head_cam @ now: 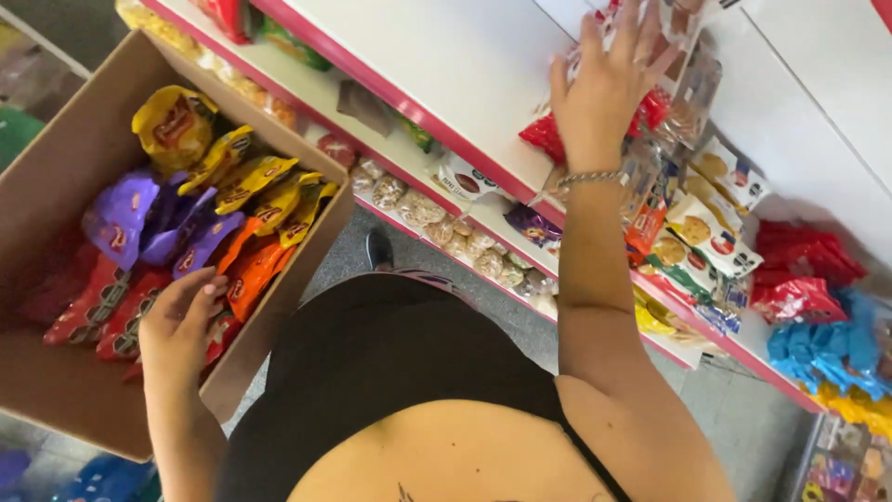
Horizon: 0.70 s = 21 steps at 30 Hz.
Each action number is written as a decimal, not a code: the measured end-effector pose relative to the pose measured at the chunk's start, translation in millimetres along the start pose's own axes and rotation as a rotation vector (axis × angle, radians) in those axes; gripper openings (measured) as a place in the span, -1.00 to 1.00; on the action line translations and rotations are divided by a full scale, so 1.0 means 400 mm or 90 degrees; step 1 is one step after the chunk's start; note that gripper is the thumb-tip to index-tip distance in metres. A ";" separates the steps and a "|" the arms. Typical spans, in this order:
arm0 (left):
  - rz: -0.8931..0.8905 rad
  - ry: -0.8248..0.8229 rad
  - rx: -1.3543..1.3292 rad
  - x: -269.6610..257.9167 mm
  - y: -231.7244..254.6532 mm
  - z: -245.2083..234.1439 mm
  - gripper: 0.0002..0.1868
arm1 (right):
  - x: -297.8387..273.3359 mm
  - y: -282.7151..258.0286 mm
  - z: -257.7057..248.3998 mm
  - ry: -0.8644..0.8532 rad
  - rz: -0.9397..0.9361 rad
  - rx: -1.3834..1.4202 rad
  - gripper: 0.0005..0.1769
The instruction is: Cleaning a grocery store shelf with a cloth and stocking it with snack bags from a cardboard box.
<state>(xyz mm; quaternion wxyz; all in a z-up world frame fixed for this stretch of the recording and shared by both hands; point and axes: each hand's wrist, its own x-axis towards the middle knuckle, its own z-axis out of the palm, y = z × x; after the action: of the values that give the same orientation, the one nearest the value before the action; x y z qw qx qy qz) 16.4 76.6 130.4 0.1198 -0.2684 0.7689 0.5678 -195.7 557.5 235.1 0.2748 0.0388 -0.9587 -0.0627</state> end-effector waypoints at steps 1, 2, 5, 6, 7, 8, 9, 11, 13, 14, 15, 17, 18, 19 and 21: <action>0.004 -0.007 0.006 0.008 -0.002 0.005 -0.72 | 0.028 0.043 -0.009 -0.001 0.009 -0.004 -0.67; 0.038 -0.022 0.004 0.016 -0.004 0.010 -0.71 | 0.055 0.086 -0.019 -0.098 0.122 0.006 -0.47; 0.093 -0.047 -0.019 0.031 -0.018 0.020 -0.71 | 0.071 0.215 0.013 -0.245 0.250 0.075 -0.53; 0.116 -0.057 -0.046 0.040 -0.021 0.026 -0.72 | 0.069 0.260 0.032 -0.290 0.261 0.131 -0.66; 0.120 -0.060 -0.044 0.040 -0.015 0.029 -0.72 | 0.064 0.248 0.031 -0.287 0.266 0.131 -0.66; 0.113 -0.061 -0.039 0.041 -0.009 0.032 -0.70 | 0.060 0.237 0.030 -0.280 0.264 0.144 -0.61; 0.106 -0.060 -0.035 0.040 -0.003 0.036 -0.69 | 0.058 0.226 0.030 -0.273 0.261 0.157 -0.31; 0.102 -0.073 -0.021 0.045 0.009 0.045 -0.68 | 0.045 0.237 0.071 -0.230 0.240 0.123 -0.30; 0.096 -0.084 -0.007 0.048 0.013 0.051 -0.68 | 0.041 0.241 0.089 -0.188 0.216 0.092 -0.29; 0.094 -0.092 -0.007 0.050 0.013 0.054 -0.67 | 0.044 0.240 0.084 -0.212 0.246 0.109 -0.34; 0.093 -0.100 -0.007 0.056 0.015 0.057 -0.67 | 0.051 0.239 0.079 -0.234 0.274 0.126 -0.38; 0.099 -0.099 0.003 0.059 0.017 0.050 -0.67 | 0.059 0.231 0.062 -0.244 0.280 0.141 -0.35; 0.100 -0.097 0.011 0.061 0.019 0.048 -0.67 | 0.066 0.228 0.053 -0.258 0.284 0.156 -0.31; 0.104 -0.095 0.009 0.060 0.024 0.048 -0.67 | 0.063 0.223 0.040 -0.254 0.281 0.156 -0.31; 0.080 -0.094 0.008 0.058 0.032 0.048 -0.67 | 0.058 0.214 0.018 -0.239 0.234 0.175 -0.35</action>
<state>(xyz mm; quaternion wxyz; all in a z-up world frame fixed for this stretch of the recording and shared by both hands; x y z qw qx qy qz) -12.0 90.9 123.2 0.1418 -0.1761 0.7770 0.5875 -222.8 640.2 253.3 0.0918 -0.1108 -0.9832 0.1122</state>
